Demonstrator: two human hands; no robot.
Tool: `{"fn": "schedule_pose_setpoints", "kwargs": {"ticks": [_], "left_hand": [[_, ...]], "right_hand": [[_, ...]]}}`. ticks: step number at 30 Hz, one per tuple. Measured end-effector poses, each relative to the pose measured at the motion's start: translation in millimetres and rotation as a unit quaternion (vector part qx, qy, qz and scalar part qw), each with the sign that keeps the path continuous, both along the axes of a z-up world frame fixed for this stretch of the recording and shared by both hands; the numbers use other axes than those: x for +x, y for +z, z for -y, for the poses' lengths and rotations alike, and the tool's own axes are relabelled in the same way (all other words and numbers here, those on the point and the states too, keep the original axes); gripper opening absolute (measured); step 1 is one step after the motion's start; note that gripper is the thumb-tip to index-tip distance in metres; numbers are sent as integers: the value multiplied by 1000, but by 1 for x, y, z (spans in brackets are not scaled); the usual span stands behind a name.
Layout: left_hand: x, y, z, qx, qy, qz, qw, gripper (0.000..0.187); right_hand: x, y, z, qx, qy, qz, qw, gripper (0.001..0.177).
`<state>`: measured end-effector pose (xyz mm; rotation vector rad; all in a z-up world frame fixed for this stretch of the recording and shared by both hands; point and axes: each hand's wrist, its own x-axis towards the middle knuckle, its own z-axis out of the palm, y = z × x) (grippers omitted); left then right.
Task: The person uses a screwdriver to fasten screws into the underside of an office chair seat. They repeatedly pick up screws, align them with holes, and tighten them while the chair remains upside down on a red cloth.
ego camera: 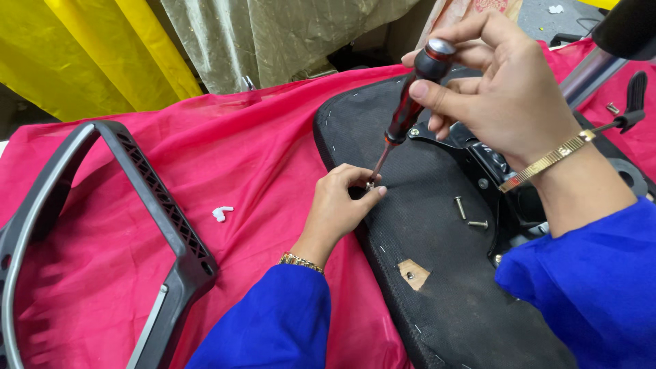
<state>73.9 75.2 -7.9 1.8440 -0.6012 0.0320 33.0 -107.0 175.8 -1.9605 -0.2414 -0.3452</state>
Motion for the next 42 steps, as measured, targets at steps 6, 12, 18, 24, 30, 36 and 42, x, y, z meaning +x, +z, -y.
{"fn": "schedule_pose_setpoints", "kwargs": {"ticks": [6,12,18,24,30,36,42], "left_hand": [[4,2,7,43,18,-45,998,22],[3,17,3,54,-7,-40,998,39],[1,83,-8,-33,-13,6,999,64],[-14,133,-2,-30,10,190,981,51],[-21,147,9,-22,37,183,982,39],[-24,144,23,-33,61,201,977,40],[-14,140,22,-58,98,154,982,45]], "right_hand": [[-4,0,-11,66,60,28,996,48],[-12,3,-12,-7,6,-19,1000,44],[-15,-8,-14,78,14,12,997,45],[-19,-8,-24,64,-3,13,998,45],[-19,-12,-17,20,-44,40,998,43],[-17,-18,-18,-15,-56,130,990,45],[-23,-3,-16,68,-21,-9,997,39]]}}
